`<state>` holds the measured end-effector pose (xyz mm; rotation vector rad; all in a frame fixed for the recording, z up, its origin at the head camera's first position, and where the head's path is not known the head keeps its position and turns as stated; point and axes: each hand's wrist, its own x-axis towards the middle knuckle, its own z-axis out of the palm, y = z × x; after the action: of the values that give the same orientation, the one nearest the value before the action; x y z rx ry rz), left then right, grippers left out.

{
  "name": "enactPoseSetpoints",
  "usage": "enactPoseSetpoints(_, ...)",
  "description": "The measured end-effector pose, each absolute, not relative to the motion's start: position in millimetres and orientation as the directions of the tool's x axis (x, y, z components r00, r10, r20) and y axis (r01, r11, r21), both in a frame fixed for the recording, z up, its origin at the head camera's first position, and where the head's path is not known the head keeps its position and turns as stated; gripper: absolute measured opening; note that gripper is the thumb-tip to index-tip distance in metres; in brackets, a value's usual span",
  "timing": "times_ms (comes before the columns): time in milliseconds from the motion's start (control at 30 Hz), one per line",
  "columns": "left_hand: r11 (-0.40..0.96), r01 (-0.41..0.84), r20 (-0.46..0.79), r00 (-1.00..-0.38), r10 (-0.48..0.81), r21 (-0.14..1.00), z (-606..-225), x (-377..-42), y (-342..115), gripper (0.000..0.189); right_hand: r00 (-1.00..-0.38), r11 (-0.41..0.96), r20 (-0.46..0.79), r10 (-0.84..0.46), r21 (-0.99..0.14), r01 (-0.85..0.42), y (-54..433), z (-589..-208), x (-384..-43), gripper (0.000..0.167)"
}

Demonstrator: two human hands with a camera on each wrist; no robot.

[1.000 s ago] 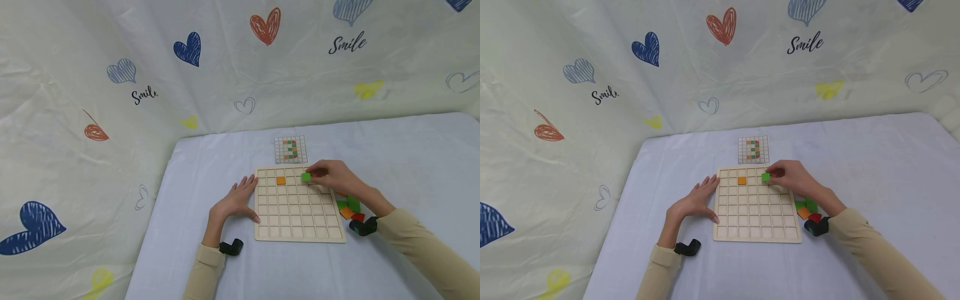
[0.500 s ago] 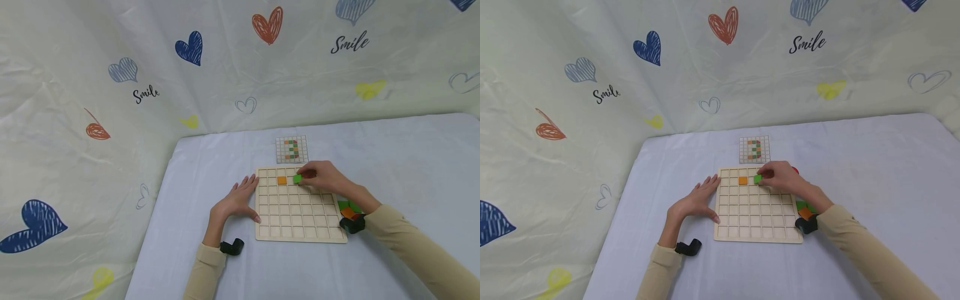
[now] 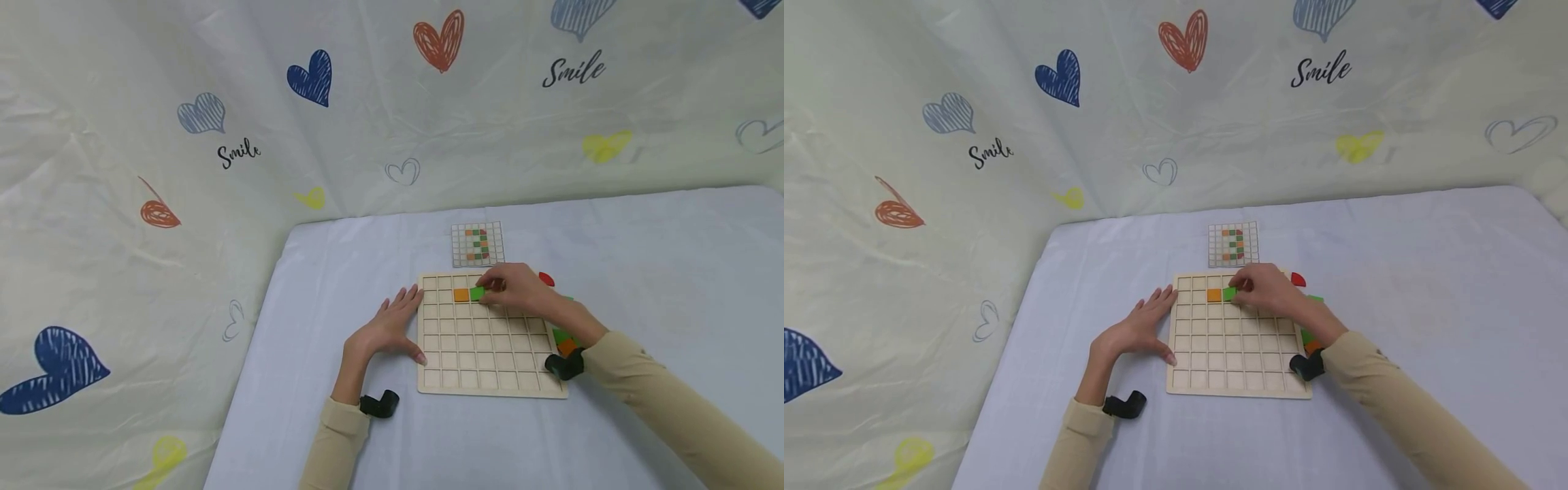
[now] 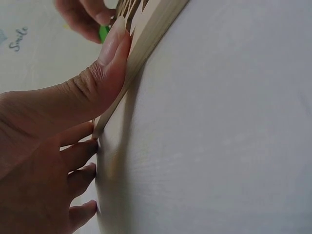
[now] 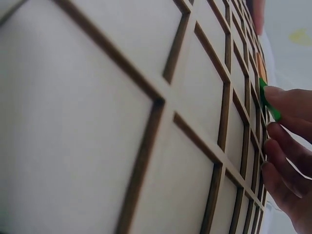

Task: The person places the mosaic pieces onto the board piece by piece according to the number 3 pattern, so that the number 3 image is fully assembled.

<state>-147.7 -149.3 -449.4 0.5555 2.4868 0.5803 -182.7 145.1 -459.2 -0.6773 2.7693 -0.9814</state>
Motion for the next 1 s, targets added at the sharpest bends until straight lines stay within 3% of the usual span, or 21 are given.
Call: enactPoseSetpoints(1000, 0.820, 0.269, -0.385, -0.780, 0.493, 0.505, -452.6, -148.4, -148.6, 0.134, -0.882, 0.712, 0.025, -0.471, -0.580, -0.397, 139.5, -459.0, -179.2, 0.022)
